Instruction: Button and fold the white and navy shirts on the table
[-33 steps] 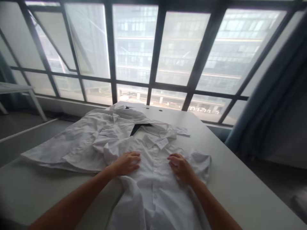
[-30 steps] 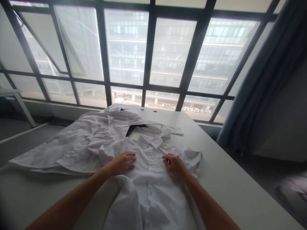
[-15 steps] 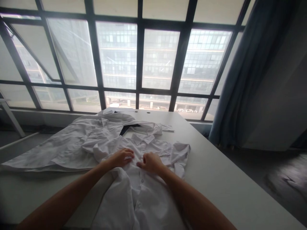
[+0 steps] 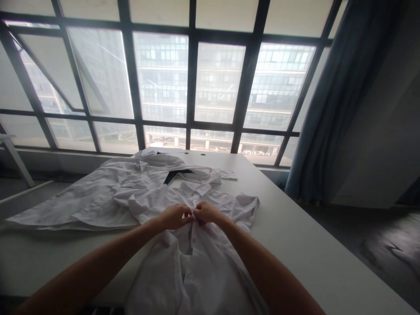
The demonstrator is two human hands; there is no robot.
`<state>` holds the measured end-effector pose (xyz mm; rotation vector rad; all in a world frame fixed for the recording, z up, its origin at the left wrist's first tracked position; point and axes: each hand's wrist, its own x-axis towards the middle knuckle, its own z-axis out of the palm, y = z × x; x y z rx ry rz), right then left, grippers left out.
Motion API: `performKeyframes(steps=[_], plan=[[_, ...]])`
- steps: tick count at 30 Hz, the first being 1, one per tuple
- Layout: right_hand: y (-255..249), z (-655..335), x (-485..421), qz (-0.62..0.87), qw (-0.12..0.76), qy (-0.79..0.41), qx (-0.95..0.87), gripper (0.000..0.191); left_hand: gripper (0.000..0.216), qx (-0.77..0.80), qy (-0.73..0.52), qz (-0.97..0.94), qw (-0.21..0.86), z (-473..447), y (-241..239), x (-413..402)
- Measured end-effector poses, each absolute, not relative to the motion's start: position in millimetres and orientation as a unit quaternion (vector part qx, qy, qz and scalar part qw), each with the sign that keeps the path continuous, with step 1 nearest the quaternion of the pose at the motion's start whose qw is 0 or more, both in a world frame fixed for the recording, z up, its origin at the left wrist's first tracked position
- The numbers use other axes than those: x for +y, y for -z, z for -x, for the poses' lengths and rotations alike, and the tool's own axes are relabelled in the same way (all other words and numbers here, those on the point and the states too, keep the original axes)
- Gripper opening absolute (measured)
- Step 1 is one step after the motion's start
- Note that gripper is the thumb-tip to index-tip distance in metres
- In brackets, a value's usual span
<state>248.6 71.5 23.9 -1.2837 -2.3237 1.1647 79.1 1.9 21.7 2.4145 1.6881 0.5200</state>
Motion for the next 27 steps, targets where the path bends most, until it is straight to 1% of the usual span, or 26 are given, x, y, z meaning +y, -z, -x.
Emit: performKeyframes(steps=[2,5,11,14,17,21,24,27], plan=[[-20,-250,76,0.431,0.172,-0.479,-0.746,0.013,0.023,0.588,-0.202,-0.778,0.090,-86,-20,6],[-11,-252,79,0.407,0.224,-0.494,-0.735,0.012,0.020,0.598,-0.266,-0.747,0.117,-87,-11,13],[-1,-259,78,0.355,0.248,-0.421,-0.797,0.018,0.018,0.596,-0.347,-0.707,0.159,-84,3,16],[0,-263,79,0.350,0.255,-0.354,-0.829,0.018,0.015,0.594,-0.388,-0.680,0.187,-88,2,14],[3,-265,83,0.344,0.240,-0.300,-0.857,0.019,0.012,0.594,-0.426,-0.653,0.200,-91,-1,12],[4,-273,90,0.359,0.210,-0.244,-0.876,0.021,0.015,0.594,-0.412,-0.667,0.178,-82,-7,10],[1,-283,97,0.397,0.211,-0.172,-0.876,0.023,0.020,0.591,-0.351,-0.703,0.184,-67,-12,9],[-5,-299,108,0.421,0.206,-0.143,-0.872,0.025,0.026,0.581,-0.306,-0.727,0.201,-52,-18,8]])
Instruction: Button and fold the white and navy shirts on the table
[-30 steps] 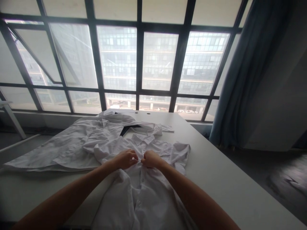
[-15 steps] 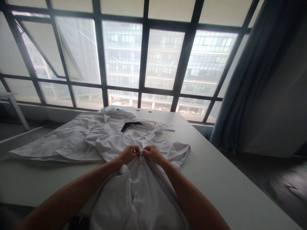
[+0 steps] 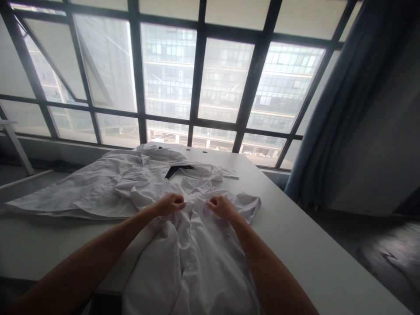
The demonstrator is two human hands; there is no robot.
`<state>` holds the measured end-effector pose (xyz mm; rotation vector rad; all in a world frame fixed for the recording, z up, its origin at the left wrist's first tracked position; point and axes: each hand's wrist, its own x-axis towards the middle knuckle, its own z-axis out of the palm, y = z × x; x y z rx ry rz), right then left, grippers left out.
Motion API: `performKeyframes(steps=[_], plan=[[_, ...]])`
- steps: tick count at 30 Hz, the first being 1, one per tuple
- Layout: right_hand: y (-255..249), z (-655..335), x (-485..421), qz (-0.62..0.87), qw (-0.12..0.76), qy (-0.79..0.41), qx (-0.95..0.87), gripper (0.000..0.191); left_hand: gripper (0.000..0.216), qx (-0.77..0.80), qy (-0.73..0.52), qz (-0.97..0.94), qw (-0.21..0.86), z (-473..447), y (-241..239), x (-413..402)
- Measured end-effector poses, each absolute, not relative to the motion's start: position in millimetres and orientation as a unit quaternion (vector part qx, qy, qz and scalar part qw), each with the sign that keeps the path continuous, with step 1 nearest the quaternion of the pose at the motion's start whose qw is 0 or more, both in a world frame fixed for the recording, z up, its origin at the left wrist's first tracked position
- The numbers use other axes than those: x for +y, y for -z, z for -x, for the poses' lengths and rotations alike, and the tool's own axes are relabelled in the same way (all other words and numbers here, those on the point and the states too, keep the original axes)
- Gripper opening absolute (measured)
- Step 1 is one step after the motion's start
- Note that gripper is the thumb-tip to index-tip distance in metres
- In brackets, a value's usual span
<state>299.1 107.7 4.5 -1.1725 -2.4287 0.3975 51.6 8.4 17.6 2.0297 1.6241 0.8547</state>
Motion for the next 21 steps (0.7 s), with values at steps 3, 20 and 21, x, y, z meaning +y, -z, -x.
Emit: performKeyframes(steps=[3,20,21], plan=[[-9,-322,122,0.449,0.170,-0.123,-0.869,0.024,0.031,0.592,-0.277,-0.736,0.176,-42,-21,7],[-43,-466,154,0.708,0.466,0.132,-0.514,0.059,0.043,0.636,-0.167,-0.747,0.099,-24,-6,6],[-47,-465,152,0.704,0.484,0.172,-0.490,0.066,0.049,0.626,-0.171,-0.754,0.102,-25,-5,7]])
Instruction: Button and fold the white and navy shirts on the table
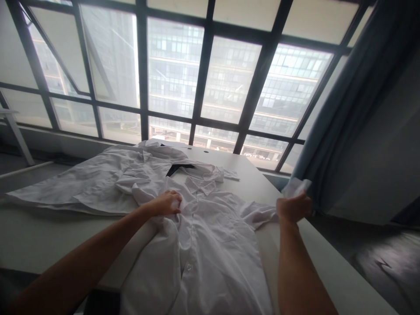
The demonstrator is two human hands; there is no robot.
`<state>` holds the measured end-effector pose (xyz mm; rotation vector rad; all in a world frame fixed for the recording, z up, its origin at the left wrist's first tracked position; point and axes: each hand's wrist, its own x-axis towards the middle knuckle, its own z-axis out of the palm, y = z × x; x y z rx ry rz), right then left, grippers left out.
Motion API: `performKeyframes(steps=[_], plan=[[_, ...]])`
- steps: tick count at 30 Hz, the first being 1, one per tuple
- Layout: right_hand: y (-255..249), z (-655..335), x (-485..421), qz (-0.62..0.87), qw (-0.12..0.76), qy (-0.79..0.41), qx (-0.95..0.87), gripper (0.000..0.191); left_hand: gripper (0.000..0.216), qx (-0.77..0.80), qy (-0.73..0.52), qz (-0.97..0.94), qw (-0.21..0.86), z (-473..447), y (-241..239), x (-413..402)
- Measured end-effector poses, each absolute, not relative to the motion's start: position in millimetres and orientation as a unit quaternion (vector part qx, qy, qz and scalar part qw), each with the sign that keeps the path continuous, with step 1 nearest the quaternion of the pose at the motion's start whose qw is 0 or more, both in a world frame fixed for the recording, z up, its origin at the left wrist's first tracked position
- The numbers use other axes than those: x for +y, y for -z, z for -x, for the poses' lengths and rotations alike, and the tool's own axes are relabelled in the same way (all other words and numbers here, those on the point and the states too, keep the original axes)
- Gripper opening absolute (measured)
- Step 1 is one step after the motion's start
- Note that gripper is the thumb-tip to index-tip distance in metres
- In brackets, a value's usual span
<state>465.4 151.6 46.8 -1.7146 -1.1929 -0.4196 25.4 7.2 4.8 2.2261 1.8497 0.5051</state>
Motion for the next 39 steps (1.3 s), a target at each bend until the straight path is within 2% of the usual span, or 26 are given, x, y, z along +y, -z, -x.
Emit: performKeyframes(steps=[2,5,7,11,13,15,17,20,23,26,28,30,34,39], plan=[[-51,-449,148,0.661,0.480,0.197,-0.542,0.070,0.063,0.582,-0.188,-0.783,0.110,-29,-3,10],[-43,-390,140,0.515,0.410,0.123,-0.743,0.047,0.071,0.498,-0.198,-0.829,0.158,-38,-3,11],[-29,-347,132,0.418,0.326,0.028,-0.847,0.039,0.064,0.476,-0.186,-0.839,0.186,-45,-10,7],[-12,-301,111,0.326,0.186,-0.090,-0.923,0.036,0.045,0.506,-0.149,-0.826,0.198,-55,-34,-11],[-14,-299,104,0.318,0.128,-0.126,-0.931,0.032,0.033,0.534,-0.145,-0.815,0.173,-57,-44,-17],[-18,-300,101,0.356,0.092,-0.138,-0.920,0.042,0.027,0.582,-0.160,-0.791,0.106,-57,-47,-18],[-20,-298,101,0.436,0.109,-0.125,-0.884,0.047,0.034,0.646,-0.178,-0.741,0.049,-56,-43,-11],[-16,-287,107,0.556,0.166,-0.105,-0.808,0.050,0.039,0.722,-0.177,-0.667,0.048,-52,-31,4],[-8,-276,115,0.618,0.142,-0.112,-0.765,0.057,0.046,0.759,-0.169,-0.626,0.067,-50,-21,16],[-2,-273,121,0.629,0.130,-0.110,-0.759,0.047,0.039,0.756,-0.193,-0.621,0.072,-53,-14,21],[0,-275,122,0.602,0.167,-0.111,-0.773,0.033,0.033,0.740,-0.224,-0.630,0.078,-57,-10,22],[-1,-277,121,0.542,0.243,-0.117,-0.796,0.024,0.039,0.726,-0.255,-0.633,0.088,-59,-6,23],[-12,-282,111,0.378,0.397,-0.146,-0.823,0.024,0.043,0.726,-0.321,-0.595,0.124,-56,1,29],[-30,-294,98,0.230,0.432,-0.245,-0.837,0.012,0.045,0.697,-0.464,-0.525,0.150,-45,8,40]])
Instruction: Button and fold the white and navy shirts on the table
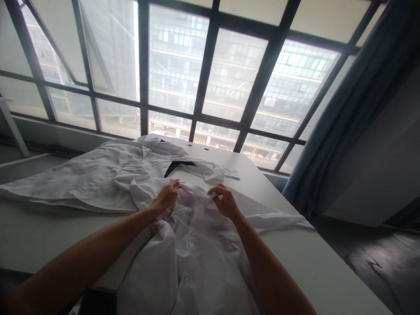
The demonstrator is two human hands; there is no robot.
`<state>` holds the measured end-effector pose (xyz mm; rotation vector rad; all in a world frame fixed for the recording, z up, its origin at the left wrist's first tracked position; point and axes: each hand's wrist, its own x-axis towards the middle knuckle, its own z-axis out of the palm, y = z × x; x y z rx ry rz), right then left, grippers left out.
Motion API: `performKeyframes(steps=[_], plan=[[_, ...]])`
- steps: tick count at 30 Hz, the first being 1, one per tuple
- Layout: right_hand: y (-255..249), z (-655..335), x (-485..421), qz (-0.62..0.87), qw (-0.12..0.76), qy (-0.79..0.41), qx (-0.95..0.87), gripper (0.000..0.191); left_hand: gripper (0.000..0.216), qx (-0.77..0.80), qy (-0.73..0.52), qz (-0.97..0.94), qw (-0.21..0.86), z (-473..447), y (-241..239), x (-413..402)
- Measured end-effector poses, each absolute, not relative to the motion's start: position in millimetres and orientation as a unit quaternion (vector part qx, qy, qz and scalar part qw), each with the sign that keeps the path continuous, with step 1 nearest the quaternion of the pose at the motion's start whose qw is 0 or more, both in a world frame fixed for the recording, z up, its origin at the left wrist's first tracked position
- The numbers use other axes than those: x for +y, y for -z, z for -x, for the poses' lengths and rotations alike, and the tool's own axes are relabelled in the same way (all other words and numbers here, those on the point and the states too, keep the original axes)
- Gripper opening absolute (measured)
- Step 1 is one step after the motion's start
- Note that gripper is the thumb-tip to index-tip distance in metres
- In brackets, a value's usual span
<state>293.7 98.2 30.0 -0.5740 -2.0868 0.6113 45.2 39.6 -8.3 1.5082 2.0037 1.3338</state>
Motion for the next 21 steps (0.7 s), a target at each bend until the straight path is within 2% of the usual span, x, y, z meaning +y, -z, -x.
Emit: performKeyframes(steps=[4,9,12,16,21], plan=[[-29,-302,101,0.212,0.446,-0.322,-0.808,0.008,0.042,0.612,-0.527,-0.550,0.212,-45,13,47],[-20,-306,117,0.278,0.461,-0.363,-0.761,0.020,0.037,0.520,-0.456,-0.685,0.230,-43,16,47],[-17,-312,124,0.345,0.453,-0.316,-0.759,0.023,0.035,0.484,-0.392,-0.752,0.214,-33,14,42],[-17,-321,127,0.398,0.398,-0.222,-0.796,0.026,0.023,0.458,-0.328,-0.804,0.192,-21,10,37],[-17,-321,122,0.424,0.339,-0.101,-0.834,0.023,0.020,0.531,-0.335,-0.770,0.114,-24,2,34]])
